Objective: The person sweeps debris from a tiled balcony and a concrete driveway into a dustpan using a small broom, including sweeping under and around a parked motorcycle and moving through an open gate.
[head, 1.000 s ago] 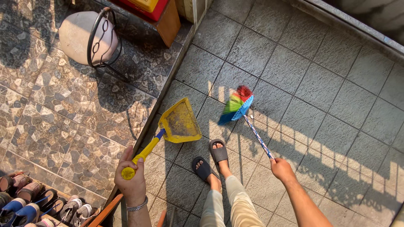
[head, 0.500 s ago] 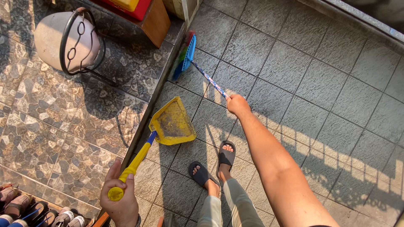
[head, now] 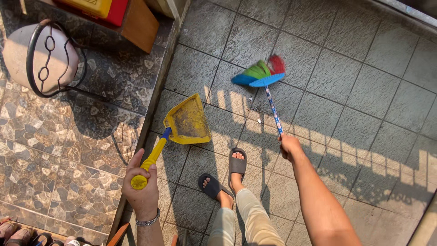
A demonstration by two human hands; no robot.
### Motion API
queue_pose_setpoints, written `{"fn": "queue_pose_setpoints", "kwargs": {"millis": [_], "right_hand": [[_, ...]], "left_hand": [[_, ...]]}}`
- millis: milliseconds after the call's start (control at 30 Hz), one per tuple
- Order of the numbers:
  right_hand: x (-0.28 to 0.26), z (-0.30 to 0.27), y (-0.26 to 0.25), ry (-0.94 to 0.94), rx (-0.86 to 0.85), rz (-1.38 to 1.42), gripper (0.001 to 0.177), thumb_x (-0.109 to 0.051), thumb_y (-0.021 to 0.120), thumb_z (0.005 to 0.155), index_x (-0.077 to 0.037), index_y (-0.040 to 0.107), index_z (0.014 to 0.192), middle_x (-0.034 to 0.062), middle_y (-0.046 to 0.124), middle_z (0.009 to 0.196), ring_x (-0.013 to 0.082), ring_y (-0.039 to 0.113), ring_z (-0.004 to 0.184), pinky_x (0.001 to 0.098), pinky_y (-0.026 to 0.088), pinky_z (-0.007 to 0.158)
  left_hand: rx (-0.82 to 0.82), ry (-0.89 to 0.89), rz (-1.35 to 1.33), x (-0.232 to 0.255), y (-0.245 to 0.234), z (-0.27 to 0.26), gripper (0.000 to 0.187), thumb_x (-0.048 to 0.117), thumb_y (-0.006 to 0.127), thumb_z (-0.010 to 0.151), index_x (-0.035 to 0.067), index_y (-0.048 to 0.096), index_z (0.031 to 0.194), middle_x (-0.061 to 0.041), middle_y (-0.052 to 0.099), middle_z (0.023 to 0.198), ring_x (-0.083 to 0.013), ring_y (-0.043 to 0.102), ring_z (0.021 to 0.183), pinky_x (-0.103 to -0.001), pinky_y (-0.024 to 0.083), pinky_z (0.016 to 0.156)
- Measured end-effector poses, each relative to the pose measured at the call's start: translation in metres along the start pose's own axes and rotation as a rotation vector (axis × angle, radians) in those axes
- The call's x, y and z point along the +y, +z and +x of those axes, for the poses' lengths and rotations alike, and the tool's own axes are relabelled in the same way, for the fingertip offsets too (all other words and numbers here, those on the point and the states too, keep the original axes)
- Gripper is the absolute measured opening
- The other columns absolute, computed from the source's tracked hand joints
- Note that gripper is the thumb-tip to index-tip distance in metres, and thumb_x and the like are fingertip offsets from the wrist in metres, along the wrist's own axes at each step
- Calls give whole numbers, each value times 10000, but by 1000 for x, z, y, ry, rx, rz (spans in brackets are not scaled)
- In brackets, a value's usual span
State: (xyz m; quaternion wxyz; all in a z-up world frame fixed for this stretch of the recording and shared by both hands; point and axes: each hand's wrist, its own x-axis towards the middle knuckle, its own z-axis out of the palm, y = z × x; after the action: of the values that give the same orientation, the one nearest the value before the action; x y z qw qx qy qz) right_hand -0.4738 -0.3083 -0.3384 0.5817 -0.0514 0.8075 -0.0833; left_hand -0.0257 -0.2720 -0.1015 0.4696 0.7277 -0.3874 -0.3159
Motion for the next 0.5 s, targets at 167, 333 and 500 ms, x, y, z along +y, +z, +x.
{"fn": "queue_pose_setpoints", "kwargs": {"millis": [167, 333, 500], "right_hand": [[97, -63, -33, 99, -51, 163, 326, -359, 400, 994, -88, 581, 985, 2, 362, 502, 112, 239, 350, 301, 176, 331], [154, -97, -69, -32, 70, 86, 322, -348, 513, 957, -94, 694, 1035, 65, 458, 551, 154, 301, 400, 334, 218, 364], [83, -105, -116, -476, 442, -675, 376, -342, 573, 913, -101, 628, 1197, 225, 688, 1003, 392, 664, 962, 455, 511, 845]], "left_hand": [[-74, 65, -10, 12, 26, 12, 231, -66, 629, 843, 63, 470, 737, -182, 563, 1338, -311, 525, 1292, -388, 524, 983], [-131, 101, -6, 21, 49, 22, 225, -69, 635, 833, 63, 479, 738, -185, 575, 1321, -315, 546, 1268, -405, 511, 986], [-221, 133, -10, 24, 69, 31, 215, -65, 636, 845, 56, 480, 760, -161, 571, 1332, -309, 534, 1282, -414, 506, 1012]]}}
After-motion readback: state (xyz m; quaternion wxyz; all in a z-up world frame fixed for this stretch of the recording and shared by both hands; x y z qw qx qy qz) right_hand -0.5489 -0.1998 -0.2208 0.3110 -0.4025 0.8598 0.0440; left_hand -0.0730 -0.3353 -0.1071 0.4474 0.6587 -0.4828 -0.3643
